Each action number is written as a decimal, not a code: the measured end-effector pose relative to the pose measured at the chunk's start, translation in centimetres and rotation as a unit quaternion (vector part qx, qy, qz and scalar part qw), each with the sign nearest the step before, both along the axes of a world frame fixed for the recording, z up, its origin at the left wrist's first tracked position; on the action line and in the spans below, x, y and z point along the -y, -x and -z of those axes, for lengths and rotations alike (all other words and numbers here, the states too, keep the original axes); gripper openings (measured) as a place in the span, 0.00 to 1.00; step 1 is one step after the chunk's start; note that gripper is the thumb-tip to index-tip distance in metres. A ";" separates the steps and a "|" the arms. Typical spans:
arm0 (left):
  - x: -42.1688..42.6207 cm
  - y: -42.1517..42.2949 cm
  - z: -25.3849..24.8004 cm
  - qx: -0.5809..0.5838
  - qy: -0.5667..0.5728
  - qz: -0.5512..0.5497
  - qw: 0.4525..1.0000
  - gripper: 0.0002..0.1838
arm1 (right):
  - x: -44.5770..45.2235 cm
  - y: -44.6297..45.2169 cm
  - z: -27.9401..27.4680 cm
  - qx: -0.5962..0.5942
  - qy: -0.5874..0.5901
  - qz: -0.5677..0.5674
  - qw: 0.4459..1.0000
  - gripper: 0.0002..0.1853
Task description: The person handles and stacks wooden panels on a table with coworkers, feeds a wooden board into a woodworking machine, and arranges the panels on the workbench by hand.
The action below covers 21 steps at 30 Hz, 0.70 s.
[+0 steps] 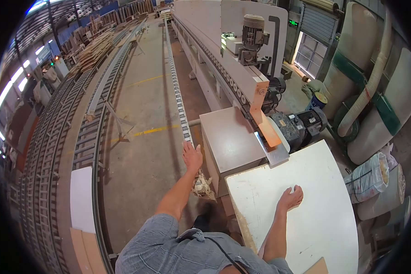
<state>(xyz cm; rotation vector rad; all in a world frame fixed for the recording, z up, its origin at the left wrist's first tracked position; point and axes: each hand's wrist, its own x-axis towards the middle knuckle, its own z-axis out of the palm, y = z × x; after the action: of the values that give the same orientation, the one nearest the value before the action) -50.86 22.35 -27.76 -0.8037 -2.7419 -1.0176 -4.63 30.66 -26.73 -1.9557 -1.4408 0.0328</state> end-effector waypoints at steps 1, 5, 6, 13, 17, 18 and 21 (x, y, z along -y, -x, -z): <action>0.0 0.0 -0.1 0.000 0.001 -0.001 1.000 0.33 | 0.1 0.1 -0.1 -0.003 -0.003 0.001 1.000 0.18; 0.1 -0.2 -0.2 -0.005 0.003 0.000 1.000 0.34 | 0.0 0.1 -0.3 -0.008 -0.004 -0.002 1.000 0.19; 0.1 -0.2 -0.2 -0.007 0.003 0.001 1.000 0.34 | 0.0 0.1 -0.3 -0.005 -0.001 -0.006 1.000 0.18; -0.1 0.2 0.6 -0.035 0.000 0.005 0.999 0.34 | -0.1 -0.2 -0.1 0.004 0.009 -0.012 1.000 0.17; -0.3 0.3 1.1 -0.043 -0.008 0.000 0.999 0.33 | 0.0 -0.6 0.8 0.008 0.003 -0.002 1.000 0.17; -0.3 0.2 1.1 -0.043 -0.006 -0.005 0.999 0.33 | -0.1 -0.6 0.7 0.003 0.004 -0.001 1.000 0.17; -0.2 0.2 1.0 -0.048 -0.019 0.005 0.999 0.33 | -0.4 -0.3 0.4 -0.001 -0.006 -0.001 1.000 0.18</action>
<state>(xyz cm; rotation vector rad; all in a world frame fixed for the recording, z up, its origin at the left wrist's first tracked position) -51.07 22.59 -28.76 -0.8387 -2.6343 -1.0020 -4.33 31.05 -27.17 -1.9438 -1.4378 0.0269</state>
